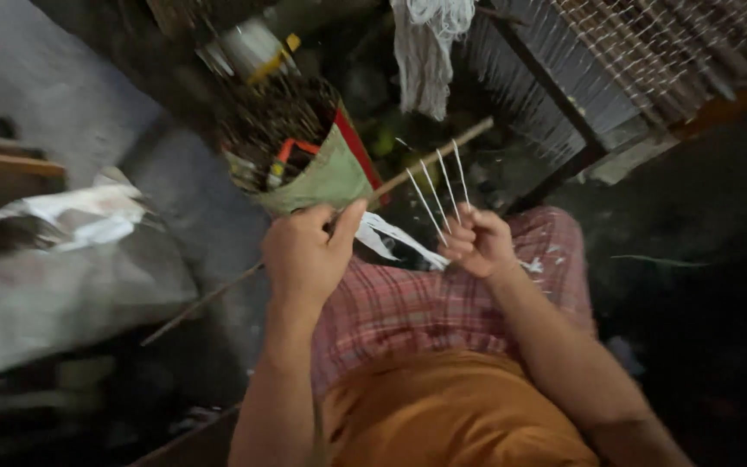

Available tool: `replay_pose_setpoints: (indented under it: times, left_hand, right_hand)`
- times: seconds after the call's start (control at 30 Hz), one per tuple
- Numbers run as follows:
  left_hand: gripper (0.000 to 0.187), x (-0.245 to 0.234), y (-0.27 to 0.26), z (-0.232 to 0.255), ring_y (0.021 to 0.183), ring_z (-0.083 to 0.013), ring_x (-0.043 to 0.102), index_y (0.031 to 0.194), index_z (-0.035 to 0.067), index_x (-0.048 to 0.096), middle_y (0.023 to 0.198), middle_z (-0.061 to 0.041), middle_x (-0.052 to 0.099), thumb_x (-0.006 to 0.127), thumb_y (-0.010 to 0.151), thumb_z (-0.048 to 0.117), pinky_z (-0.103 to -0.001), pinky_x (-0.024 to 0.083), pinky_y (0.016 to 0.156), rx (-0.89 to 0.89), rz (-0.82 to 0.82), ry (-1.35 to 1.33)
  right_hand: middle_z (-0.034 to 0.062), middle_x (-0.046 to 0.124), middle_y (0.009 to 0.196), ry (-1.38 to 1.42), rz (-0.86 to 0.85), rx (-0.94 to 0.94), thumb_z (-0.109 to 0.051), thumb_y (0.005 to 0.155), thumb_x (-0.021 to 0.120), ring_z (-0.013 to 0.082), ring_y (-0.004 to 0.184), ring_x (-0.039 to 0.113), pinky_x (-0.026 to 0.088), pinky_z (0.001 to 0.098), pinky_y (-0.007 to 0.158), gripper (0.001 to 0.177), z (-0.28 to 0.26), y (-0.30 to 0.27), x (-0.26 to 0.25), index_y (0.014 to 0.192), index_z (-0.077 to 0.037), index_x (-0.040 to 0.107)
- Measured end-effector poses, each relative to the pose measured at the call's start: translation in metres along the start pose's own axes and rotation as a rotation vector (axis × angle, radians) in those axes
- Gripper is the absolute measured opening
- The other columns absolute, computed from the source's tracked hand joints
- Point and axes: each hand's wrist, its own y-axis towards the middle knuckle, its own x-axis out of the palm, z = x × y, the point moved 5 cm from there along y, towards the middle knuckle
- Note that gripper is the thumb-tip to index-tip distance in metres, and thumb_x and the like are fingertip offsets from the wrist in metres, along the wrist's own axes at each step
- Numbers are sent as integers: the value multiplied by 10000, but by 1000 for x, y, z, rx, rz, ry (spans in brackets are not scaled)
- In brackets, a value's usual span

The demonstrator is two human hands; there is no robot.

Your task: A person is seen tying multiple white cotton wicks onto a wooden stick, preparing them for the candle-making process.

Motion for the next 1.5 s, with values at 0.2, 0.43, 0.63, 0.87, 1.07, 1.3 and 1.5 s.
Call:
replay_pose_setpoints:
  times: [0.2, 0.43, 0.63, 0.87, 1.07, 1.3, 1.5]
  left_hand:
    - [440, -31, 28, 4, 463, -369, 611, 674, 80, 742, 442, -111, 531, 768, 1002, 372, -368, 481, 485, 24, 62, -37]
    - [404, -31, 39, -9, 496, -349, 621, 756, 95, 749, 480, -122, 541, 789, 1032, 388, -389, 469, 505, 1, 36, -65]
    - [451, -35, 49, -16, 442, -224, 525, 692, 110, 718, 445, -78, 479, 833, 1042, 372, -338, 410, 515, 12, 108, -42]
    - [467, -41, 62, -20, 428, -265, 517, 696, 124, 729, 446, -79, 475, 848, 1058, 395, -350, 411, 514, 48, 154, 2]
    - [445, -29, 61, -17, 466, -332, 575, 732, 131, 771, 461, -99, 518, 828, 1009, 474, -388, 449, 516, 20, 163, 81]
    - [398, -8, 40, -5, 422, -245, 573, 713, 91, 766, 454, -65, 555, 724, 1012, 349, -332, 416, 479, -82, 71, 8]
    - [444, 7, 25, 14, 585, -467, 661, 713, 1, 723, 557, -234, 618, 722, 968, 365, -526, 502, 544, -25, 35, 134]
  right_hand:
    - [-53, 325, 624, -34, 104, 23, -277, 938, 605, 89, 483, 371, 368, 279, 469, 216, 5, 2, -66, 818, -135, 496]
    - [-92, 277, 579, -78, 106, -53, -305, 986, 605, 60, 428, 330, 385, 262, 460, 291, 5, 0, -75, 763, -132, 529]
    - [-83, 316, 580, -63, 254, -22, -396, 1014, 655, 72, 456, 360, 392, 275, 509, 390, 7, -7, -91, 728, -139, 590]
    - [-77, 326, 619, -50, 468, 57, -468, 992, 702, 78, 495, 384, 387, 258, 525, 434, 9, -8, -105, 710, -159, 587]
    - [-53, 483, 753, -180, 981, 145, -529, 990, 652, 106, 608, 538, 466, 259, 551, 382, 10, -17, -119, 859, -177, 585]
    - [84, 722, 837, -780, 1067, -16, -275, 973, 743, 223, 627, 721, 602, 325, 504, 201, -1, 20, -1, 1076, -103, 728]
    - [161, 667, 697, -563, 690, -184, -179, 936, 773, 200, 459, 636, 525, 290, 375, 212, 35, 100, 105, 1003, 21, 751]
